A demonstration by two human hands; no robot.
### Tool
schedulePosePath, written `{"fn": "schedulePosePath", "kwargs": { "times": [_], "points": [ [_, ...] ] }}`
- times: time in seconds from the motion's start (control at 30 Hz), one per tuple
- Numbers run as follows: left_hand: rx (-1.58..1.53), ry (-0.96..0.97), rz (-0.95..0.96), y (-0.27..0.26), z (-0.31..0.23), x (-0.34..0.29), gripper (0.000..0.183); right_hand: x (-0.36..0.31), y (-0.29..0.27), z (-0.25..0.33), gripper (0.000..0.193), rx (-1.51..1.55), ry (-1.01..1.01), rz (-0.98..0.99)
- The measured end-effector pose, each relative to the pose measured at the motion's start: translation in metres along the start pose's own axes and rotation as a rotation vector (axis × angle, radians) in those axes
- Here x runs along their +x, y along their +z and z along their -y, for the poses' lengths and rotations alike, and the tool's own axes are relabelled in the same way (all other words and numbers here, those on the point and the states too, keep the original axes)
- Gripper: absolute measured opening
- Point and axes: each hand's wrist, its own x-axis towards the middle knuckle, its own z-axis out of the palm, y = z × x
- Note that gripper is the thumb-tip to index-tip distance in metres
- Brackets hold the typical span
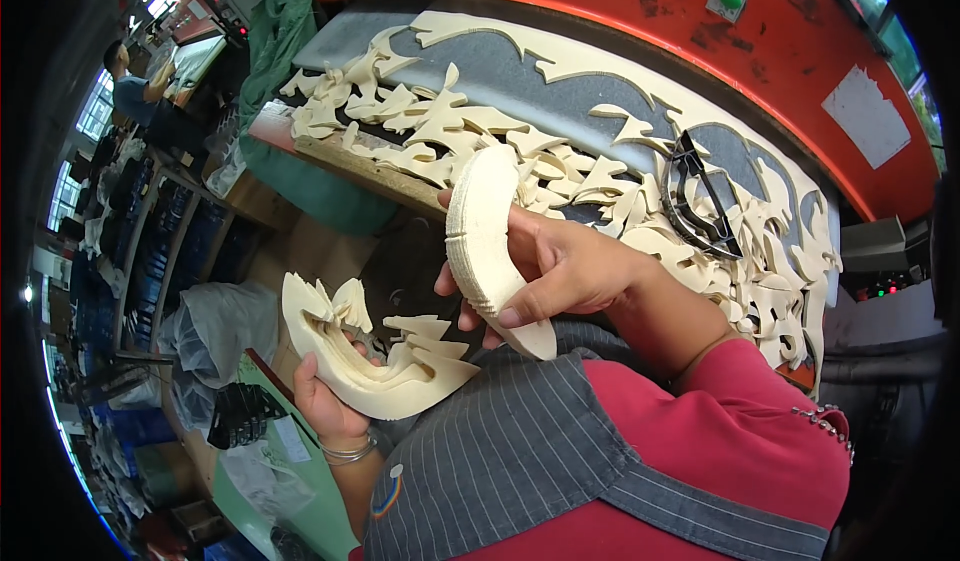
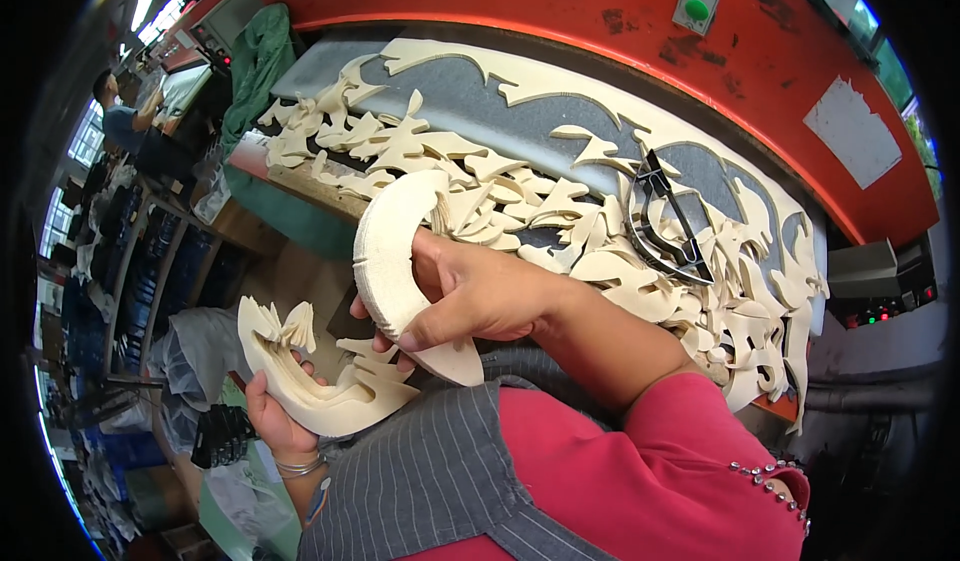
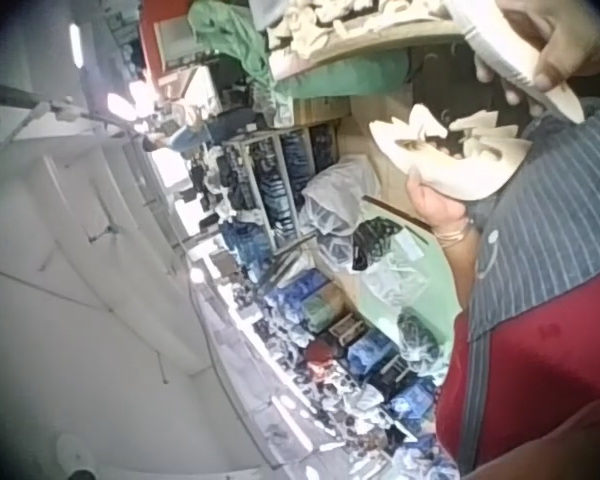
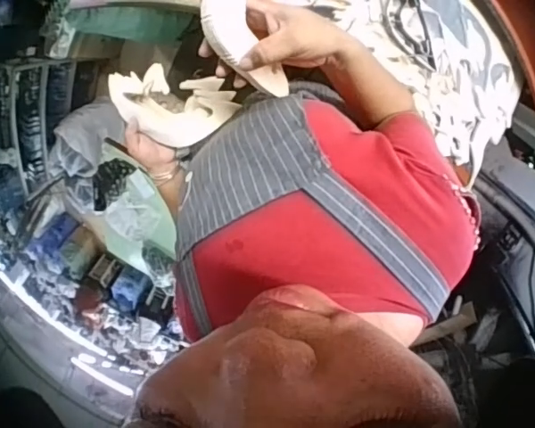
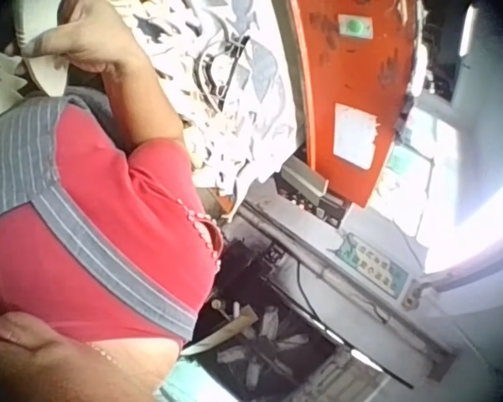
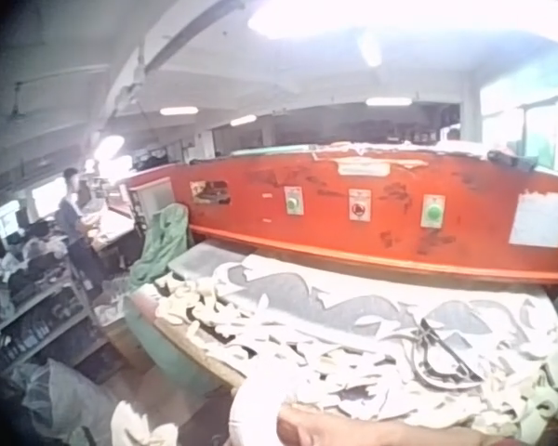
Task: Operating a hydraulic press machine to cut foam shoe components using a metal mold, then collecting and bagging the pieces.
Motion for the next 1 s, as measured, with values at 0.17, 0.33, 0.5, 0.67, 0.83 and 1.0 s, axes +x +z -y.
{"fn": "schedulePosePath", "kwargs": {
  "times": [0.17,0.33,0.5,0.67,0.83,1.0],
  "points": [
    [-0.014,0.005,0.021,-0.003,0.001,0.003,0.049,0.001,0.001,0.003,0.061,-0.028,-0.005,0.003],
    [-0.019,0.002,0.024,0.003,0.002,0.009,0.048,0.001,-0.006,0.006,0.097,-0.010,-0.002,-0.004],
    [-0.001,0.016,0.030,0.007,0.000,0.010,0.050,0.003,-0.008,0.013,0.091,0.004,0.010,0.005],
    [-0.061,-0.044,0.050,-0.007,-0.001,-0.003,0.053,-0.006,0.008,0.004,0.062,-0.020,0.011,-0.052],
    [0.122,0.021,0.017,0.023,-0.003,-0.003,0.042,-0.005,0.015,-0.004,0.078,-0.183,0.055,-0.127],
    [0.227,0.077,0.027,0.055,-0.007,-0.004,0.041,0.012,0.025,-0.031,0.095,-0.525,0.066,-0.123]
  ]
}}
